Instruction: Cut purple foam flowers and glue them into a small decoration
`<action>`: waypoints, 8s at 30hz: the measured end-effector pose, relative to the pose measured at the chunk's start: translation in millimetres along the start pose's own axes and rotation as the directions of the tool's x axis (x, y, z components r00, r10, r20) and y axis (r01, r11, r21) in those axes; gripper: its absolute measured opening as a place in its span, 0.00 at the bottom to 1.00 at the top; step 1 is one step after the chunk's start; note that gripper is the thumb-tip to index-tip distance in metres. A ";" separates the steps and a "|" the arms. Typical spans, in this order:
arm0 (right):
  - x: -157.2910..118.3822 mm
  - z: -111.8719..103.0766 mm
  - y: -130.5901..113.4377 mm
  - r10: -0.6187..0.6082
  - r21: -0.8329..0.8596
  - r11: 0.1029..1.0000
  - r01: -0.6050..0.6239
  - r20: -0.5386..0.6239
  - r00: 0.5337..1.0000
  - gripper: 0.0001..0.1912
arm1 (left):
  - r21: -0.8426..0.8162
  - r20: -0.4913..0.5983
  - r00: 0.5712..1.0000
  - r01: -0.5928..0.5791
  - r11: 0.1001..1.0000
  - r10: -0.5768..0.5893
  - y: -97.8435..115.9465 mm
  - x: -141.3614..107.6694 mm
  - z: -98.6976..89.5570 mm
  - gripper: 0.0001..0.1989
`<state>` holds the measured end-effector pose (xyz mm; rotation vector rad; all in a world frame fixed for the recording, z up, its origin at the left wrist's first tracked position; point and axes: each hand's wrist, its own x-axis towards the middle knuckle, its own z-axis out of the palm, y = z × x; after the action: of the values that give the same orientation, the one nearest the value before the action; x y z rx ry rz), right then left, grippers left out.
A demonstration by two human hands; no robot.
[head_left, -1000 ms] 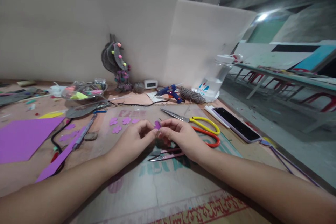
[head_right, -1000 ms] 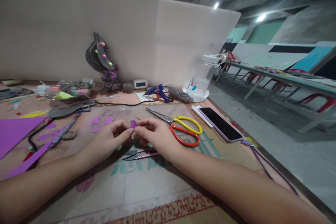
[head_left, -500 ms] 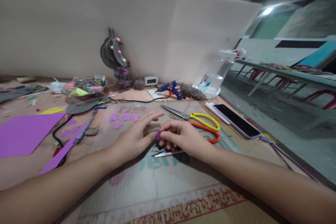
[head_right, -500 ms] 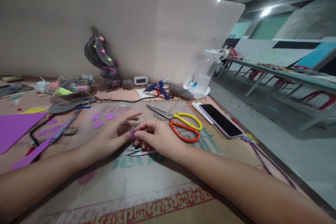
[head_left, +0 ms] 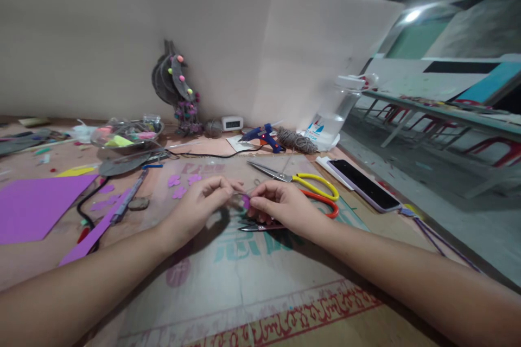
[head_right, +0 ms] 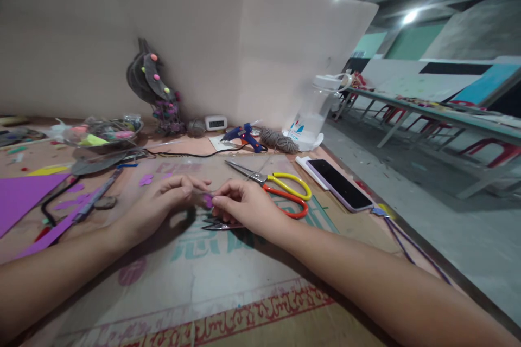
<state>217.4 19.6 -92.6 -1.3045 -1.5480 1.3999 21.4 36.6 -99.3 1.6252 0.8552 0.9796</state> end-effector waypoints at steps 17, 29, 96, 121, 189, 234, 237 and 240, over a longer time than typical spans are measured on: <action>0.9 0.4 1.1 -0.082 0.083 0.992 0.090 -0.102 0.991 0.08 | 0.346 -0.032 0.999 0.040 0.937 -0.031 -3.5 -3.0 6.9 0.16; 1.3 1.2 4.6 -0.102 0.110 0.988 0.112 -0.091 0.991 0.13 | 0.389 0.024 1.000 -0.003 0.921 -0.007 -5.4 -1.9 8.6 0.14; -1.1 9.6 0.1 0.000 0.312 0.950 -0.001 0.004 1.000 0.23 | 0.499 0.042 0.999 -0.016 0.867 -0.006 -4.6 -4.7 11.0 0.16; 0.4 6.3 0.9 -0.096 0.110 0.988 0.105 -0.079 0.992 0.13 | 0.523 0.067 0.998 -0.042 0.851 0.009 -6.7 -4.6 13.6 0.11; 1.9 2.8 0.3 -0.209 0.018 0.977 0.213 -0.142 0.968 0.17 | 0.462 -0.029 0.994 -0.078 0.883 0.103 -3.9 -3.8 12.3 0.10; -4.9 9.3 -4.9 -0.133 -0.059 0.990 0.127 -0.125 0.983 0.09 | 0.512 0.041 0.959 -0.261 0.819 0.280 -6.7 -1.4 5.8 0.09; -5.0 8.4 -3.0 -0.146 -0.056 0.989 0.141 -0.118 0.982 0.10 | 0.488 0.037 0.960 -0.260 0.833 0.278 -6.9 -1.3 5.7 0.13; -4.4 7.1 -1.2 -0.183 -0.065 0.982 0.176 -0.120 0.976 0.10 | 0.493 0.031 0.964 -0.244 0.835 0.263 -7.1 -1.7 6.0 0.12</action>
<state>211.7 13.3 -92.2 -1.2264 -1.5853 1.1491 25.6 34.5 -107.4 2.2113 0.9879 1.0282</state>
